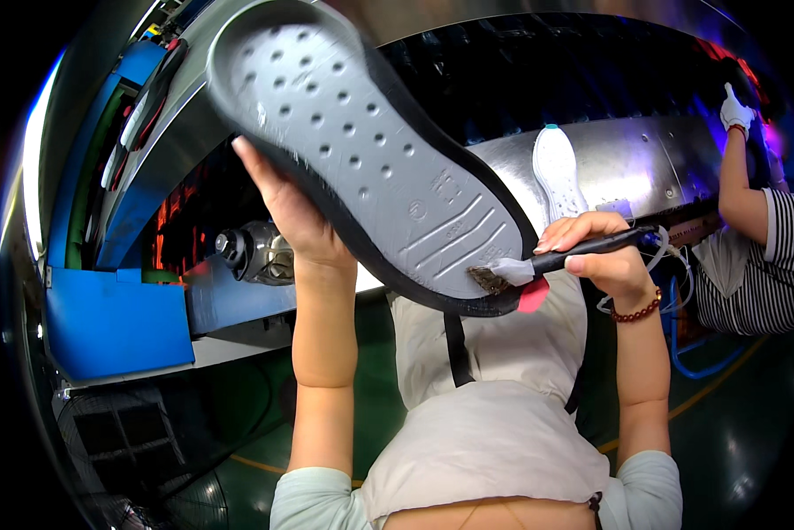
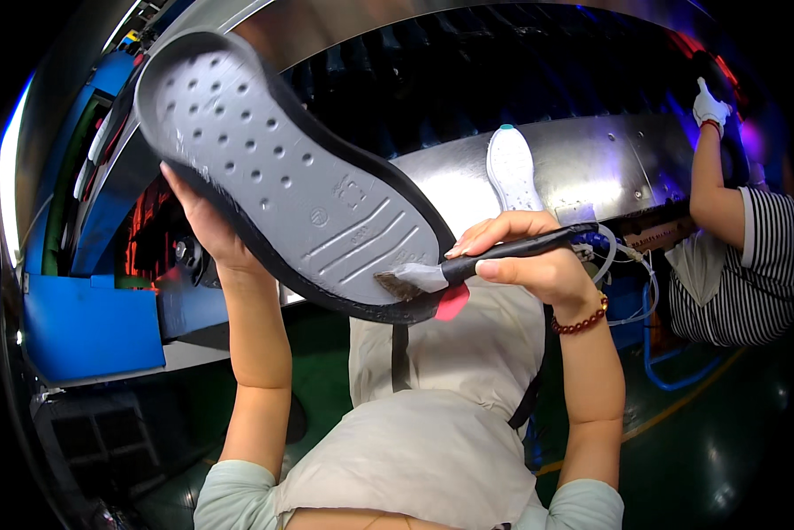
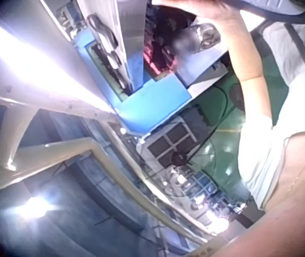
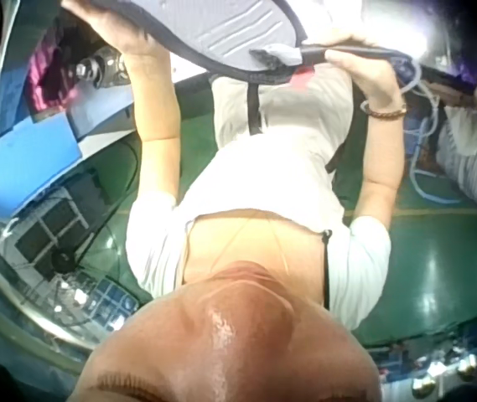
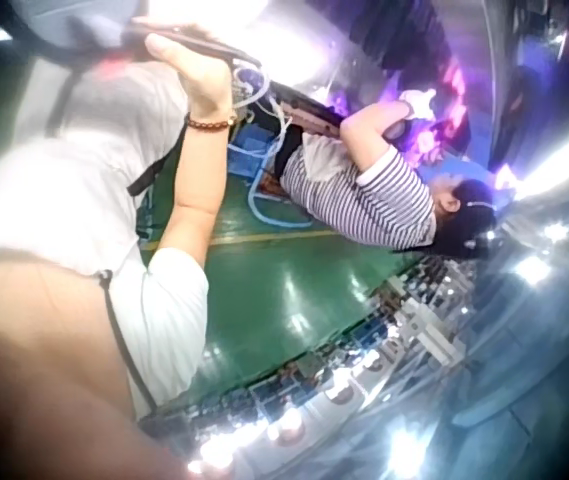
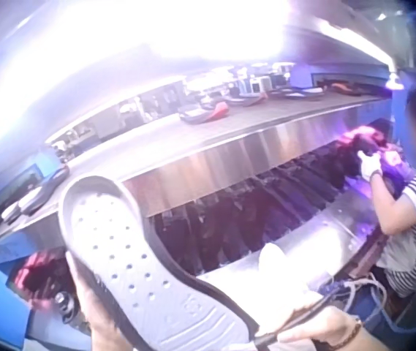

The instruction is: The person repeatedly picks up shoe soles from a conveyor belt, applies glue to the bottom surface with a brush, and places them back on the belt. The process is repeated for multiple soles in a factory setting.

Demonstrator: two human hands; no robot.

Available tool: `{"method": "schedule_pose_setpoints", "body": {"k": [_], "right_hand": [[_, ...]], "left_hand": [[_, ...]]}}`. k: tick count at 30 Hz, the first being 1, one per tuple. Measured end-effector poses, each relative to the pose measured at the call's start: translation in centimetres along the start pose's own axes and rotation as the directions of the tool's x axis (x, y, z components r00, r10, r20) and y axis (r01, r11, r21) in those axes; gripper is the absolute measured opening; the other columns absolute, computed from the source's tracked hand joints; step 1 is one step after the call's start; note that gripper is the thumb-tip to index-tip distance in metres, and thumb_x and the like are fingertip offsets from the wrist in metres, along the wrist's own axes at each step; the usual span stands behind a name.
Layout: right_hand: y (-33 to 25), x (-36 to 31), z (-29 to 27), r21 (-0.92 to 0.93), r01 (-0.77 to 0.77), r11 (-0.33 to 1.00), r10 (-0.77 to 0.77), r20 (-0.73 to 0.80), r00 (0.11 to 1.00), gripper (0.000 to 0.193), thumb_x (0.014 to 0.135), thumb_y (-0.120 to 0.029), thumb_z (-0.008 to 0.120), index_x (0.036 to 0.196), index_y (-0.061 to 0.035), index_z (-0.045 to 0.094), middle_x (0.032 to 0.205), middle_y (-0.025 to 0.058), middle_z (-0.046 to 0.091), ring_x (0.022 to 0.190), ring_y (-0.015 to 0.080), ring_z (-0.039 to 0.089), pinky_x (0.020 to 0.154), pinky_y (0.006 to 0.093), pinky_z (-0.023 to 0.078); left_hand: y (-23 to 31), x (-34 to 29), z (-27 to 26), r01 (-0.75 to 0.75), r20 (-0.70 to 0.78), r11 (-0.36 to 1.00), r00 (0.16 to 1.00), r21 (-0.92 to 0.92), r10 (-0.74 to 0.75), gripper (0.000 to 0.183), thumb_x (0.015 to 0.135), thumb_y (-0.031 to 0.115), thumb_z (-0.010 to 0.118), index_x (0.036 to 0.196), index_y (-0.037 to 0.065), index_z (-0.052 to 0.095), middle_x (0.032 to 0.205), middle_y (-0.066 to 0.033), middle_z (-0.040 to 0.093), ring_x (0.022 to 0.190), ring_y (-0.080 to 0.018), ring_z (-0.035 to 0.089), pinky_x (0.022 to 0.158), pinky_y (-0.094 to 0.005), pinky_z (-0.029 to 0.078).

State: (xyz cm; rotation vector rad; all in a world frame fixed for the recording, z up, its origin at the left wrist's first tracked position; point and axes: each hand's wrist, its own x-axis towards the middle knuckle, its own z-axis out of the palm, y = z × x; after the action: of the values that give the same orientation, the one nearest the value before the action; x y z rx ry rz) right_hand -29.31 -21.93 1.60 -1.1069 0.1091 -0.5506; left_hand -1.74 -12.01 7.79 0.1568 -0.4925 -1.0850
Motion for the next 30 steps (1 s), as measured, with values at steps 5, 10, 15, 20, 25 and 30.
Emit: {"method": "schedule_pose_setpoints", "body": {"k": [5,10,15,20,25,30], "right_hand": [[0.4,0.7,3.5,0.227,0.092,0.970,-0.085,-0.042,0.995,0.017,0.070,0.002,0.059,0.087,0.0040,0.056,0.093,0.0205,0.059,0.091,0.0275,0.058,0.084,0.0376,0.045],[-0.1,0.4,6.0,0.088,0.058,0.994,-0.045,-0.145,0.988,0.017,0.071,0.004,0.059,0.088,0.0039,0.057,0.095,0.0203,0.059,0.090,0.0262,0.058,0.083,0.0361,0.045],[-1.4,0.7,8.5,-0.579,0.283,0.764,-0.288,0.086,0.954,0.020,0.066,0.008,0.061,0.085,0.0018,0.059,0.092,0.0172,0.061,0.090,0.0232,0.058,0.081,0.0338,0.044],[0.1,1.1,7.3,-0.281,0.193,0.940,-0.238,-0.136,0.962,0.019,0.068,0.009,0.060,0.086,0.0029,0.060,0.088,0.0157,0.061,0.087,0.0237,0.059,0.079,0.0316,0.045],[-0.6,1.3,7.5,-0.278,0.208,0.938,-0.207,0.035,0.978,0.018,0.068,0.009,0.059,0.086,0.0039,0.060,0.091,0.0165,0.061,0.088,0.0229,0.059,0.079,0.0315,0.045],[-2.1,2.6,5.6,-0.428,0.172,0.887,-0.142,0.103,0.985,0.019,0.067,0.008,0.062,0.085,0.0019,0.062,0.092,0.0165,0.062,0.088,0.0223,0.059,0.079,0.0305,0.046]], "left_hand": [[-4.9,-4.7,0.7,-0.050,0.009,0.977,0.999,0.207,0.050,0.081,0.077,0.067,0.033,0.131,0.007,0.030,0.131,-0.0144,0.034,0.115,-0.0274,0.041,0.096,-0.0417,0.035],[-7.2,-7.2,-1.2,0.027,-0.123,0.962,0.992,0.273,0.007,0.084,0.073,0.069,0.038,0.128,0.006,0.033,0.128,-0.0138,0.038,0.112,-0.0262,0.043,0.095,-0.0422,0.035],[-6.4,-6.1,0.1,-0.056,-0.152,0.998,0.987,0.001,0.056,0.056,0.079,0.044,0.048,0.116,0.002,0.043,0.110,-0.0126,0.052,0.099,-0.0242,0.051,0.087,-0.0373,0.041],[-6.3,-5.5,0.0,-0.048,-0.174,0.998,0.984,-0.044,0.040,0.056,0.078,0.044,0.048,0.113,0.000,0.047,0.108,-0.0127,0.054,0.095,-0.0246,0.054,0.083,-0.0355,0.044],[-5.8,-5.4,0.0,0.026,-0.174,0.999,0.984,-0.021,-0.029,0.057,0.077,0.045,0.049,0.113,0.000,0.046,0.108,-0.0142,0.054,0.093,-0.0243,0.055,0.081,-0.0350,0.045],[-5.1,-4.8,0.1,0.040,-0.157,0.999,0.987,0.025,-0.036,0.057,0.076,0.042,0.051,0.113,-0.001,0.045,0.106,-0.0143,0.054,0.092,-0.0241,0.055,0.081,-0.0345,0.045]]}}
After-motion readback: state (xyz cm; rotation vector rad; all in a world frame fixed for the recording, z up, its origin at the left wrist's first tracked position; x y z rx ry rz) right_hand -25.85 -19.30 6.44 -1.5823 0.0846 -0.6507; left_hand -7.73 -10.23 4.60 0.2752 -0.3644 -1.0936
